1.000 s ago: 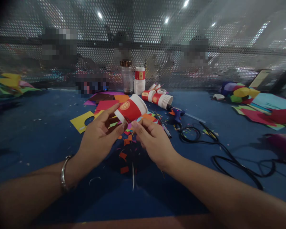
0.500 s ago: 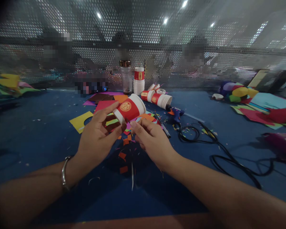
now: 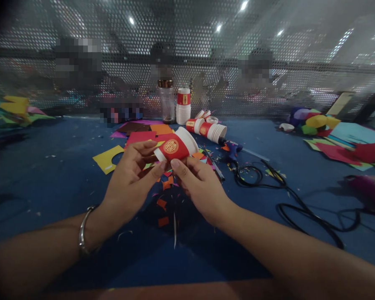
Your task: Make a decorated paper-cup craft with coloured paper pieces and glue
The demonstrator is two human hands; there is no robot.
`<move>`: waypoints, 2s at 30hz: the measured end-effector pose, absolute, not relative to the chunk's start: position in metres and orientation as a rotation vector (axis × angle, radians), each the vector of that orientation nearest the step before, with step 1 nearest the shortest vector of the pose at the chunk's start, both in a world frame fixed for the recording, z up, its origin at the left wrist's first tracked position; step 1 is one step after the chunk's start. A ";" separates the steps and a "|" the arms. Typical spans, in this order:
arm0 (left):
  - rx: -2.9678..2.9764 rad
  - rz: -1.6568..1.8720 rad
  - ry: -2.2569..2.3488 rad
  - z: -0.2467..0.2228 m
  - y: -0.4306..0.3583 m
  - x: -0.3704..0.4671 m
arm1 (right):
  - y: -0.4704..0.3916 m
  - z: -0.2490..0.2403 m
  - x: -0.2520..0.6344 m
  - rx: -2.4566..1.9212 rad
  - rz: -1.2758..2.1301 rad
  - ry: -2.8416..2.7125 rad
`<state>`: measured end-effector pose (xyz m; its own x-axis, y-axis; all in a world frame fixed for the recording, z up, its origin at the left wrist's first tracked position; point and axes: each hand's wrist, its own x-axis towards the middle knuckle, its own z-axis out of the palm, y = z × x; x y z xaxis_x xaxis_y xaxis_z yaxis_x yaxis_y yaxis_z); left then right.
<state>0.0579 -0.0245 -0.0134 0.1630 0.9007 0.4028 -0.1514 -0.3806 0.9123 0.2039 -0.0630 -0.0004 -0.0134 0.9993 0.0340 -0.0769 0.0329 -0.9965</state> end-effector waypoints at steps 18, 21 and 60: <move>1.345 1.311 0.789 -0.015 -0.020 0.060 | -0.060 -0.002 0.203 -1.189 1.217 -1.156; 1.336 1.311 0.781 -0.015 -0.018 0.060 | -0.059 -0.002 0.203 -1.174 1.244 -1.133; 1.360 1.366 0.786 -0.017 -0.021 0.062 | -0.062 -0.002 0.202 -1.241 1.176 -1.183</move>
